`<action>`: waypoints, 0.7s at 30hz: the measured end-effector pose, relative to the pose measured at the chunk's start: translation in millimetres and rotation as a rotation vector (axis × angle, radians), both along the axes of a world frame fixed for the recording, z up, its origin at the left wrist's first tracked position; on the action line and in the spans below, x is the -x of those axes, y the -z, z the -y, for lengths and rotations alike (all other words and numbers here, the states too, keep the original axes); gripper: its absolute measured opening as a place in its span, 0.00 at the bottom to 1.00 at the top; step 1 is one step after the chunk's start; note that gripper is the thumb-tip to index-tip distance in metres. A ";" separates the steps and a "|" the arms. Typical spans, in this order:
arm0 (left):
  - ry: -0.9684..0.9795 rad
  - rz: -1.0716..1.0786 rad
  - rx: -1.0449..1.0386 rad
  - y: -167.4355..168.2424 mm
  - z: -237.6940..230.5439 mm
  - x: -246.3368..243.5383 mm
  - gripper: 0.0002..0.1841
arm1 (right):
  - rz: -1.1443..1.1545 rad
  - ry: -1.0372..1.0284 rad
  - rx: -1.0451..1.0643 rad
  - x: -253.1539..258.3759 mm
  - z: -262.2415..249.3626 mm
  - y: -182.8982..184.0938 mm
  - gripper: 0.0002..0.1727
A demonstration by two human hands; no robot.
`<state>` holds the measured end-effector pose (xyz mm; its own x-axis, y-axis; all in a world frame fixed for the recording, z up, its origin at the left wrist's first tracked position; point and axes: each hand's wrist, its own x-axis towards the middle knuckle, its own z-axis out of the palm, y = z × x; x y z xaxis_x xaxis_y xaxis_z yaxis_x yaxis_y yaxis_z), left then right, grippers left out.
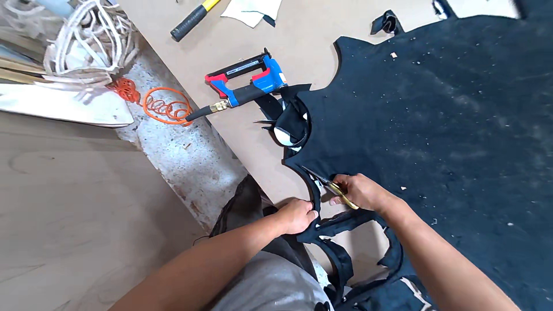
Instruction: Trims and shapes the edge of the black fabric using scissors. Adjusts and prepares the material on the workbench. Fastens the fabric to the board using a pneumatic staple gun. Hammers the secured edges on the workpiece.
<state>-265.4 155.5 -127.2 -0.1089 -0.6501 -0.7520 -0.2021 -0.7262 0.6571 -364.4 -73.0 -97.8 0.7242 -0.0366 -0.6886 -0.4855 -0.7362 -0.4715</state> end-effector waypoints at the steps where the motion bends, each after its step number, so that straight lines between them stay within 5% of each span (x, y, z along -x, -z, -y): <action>1: -0.003 0.005 -0.012 -1.3 -0.5 0.2 0.25 | -0.025 0.002 0.015 4.3 -0.6 -5.6 0.28; 4: 0.016 0.125 -0.078 -19.8 3.4 -7.0 0.26 | -0.100 0.094 0.086 45.3 3.2 -35.4 0.31; 8: -0.108 0.619 0.111 -44.5 -8.7 -53.9 0.18 | -0.016 0.453 0.301 146.6 10.9 -47.3 0.40; 12: -0.048 0.891 0.225 -32.2 19.8 -105.7 0.27 | -0.009 0.678 0.527 204.2 -4.5 -35.0 0.47; 17: 0.374 0.854 0.011 -49.3 82.2 -120.8 0.27 | 0.267 0.806 0.600 144.7 -80.2 -33.0 0.28; 21: 0.736 0.944 0.046 -55.5 99.7 -106.8 0.23 | 0.442 0.834 0.491 41.3 -150.4 0.0 0.24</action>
